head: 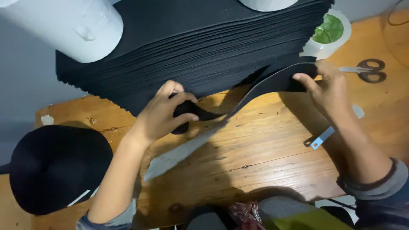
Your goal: The person unrolls a black fabric strip from a large stack, aligns it on a wooden table, and uses scissors to cut a section. They handle rolls of white material and a black cap while preparing the workspace.
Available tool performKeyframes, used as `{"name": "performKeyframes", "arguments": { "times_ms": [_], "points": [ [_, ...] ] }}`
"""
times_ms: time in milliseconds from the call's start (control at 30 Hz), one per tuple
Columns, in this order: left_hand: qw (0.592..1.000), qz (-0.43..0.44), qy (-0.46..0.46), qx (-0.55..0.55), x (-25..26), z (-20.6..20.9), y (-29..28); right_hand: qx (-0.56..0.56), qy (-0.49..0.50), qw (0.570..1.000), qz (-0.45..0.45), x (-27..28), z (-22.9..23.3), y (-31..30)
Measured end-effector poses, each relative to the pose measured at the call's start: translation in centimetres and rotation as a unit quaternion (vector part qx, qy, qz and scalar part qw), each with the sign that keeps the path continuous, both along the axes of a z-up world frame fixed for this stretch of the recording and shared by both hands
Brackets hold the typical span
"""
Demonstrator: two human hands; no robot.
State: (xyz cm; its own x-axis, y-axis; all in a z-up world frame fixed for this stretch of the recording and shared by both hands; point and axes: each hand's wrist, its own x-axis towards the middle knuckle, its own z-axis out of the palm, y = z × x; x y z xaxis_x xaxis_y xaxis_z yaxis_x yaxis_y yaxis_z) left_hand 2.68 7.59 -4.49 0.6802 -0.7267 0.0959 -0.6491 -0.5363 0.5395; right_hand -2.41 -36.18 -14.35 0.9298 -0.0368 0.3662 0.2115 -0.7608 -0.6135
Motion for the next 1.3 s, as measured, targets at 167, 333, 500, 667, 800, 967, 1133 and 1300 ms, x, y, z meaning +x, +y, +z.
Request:
{"name": "performKeyframes", "arguments": {
  "times_ms": [167,333,500,667,800,967,1133,1300],
  "points": [
    [0.994,0.109,0.008,0.013,-2.0,0.0,2.7,-0.029,-0.002,0.998,-0.049,0.2,-0.3,-1.1],
    [0.984,0.169,0.047,-0.038,-3.4,0.2,3.4,-0.023,0.023,0.999,-0.042,-0.2,0.0,-0.5],
    [0.971,0.223,0.06,-0.06,-3.5,-1.1,4.0,-0.076,-0.009,0.996,-0.047,0.3,-2.1,-2.7],
    [0.962,0.271,0.01,-0.042,-3.8,-2.2,4.3,-0.101,-0.008,0.993,-0.064,0.3,-2.3,-2.8],
    [0.965,0.239,-0.035,-0.101,-4.0,-3.3,4.8,-0.1,0.007,0.994,-0.051,0.3,-1.8,-2.8],
    [0.956,0.265,-0.086,-0.098,-4.5,-3.9,5.2,-0.111,0.03,0.992,-0.058,0.5,-2.7,-3.5],
    [0.954,0.251,-0.115,-0.122,-4.5,-4.1,5.1,-0.104,0.03,0.992,-0.068,-0.1,-1.7,-2.8],
    [0.954,0.235,-0.128,-0.135,-4.5,-4.3,5.4,-0.12,0.017,0.991,-0.061,0.3,-2.2,-3.3]
  ]
}}
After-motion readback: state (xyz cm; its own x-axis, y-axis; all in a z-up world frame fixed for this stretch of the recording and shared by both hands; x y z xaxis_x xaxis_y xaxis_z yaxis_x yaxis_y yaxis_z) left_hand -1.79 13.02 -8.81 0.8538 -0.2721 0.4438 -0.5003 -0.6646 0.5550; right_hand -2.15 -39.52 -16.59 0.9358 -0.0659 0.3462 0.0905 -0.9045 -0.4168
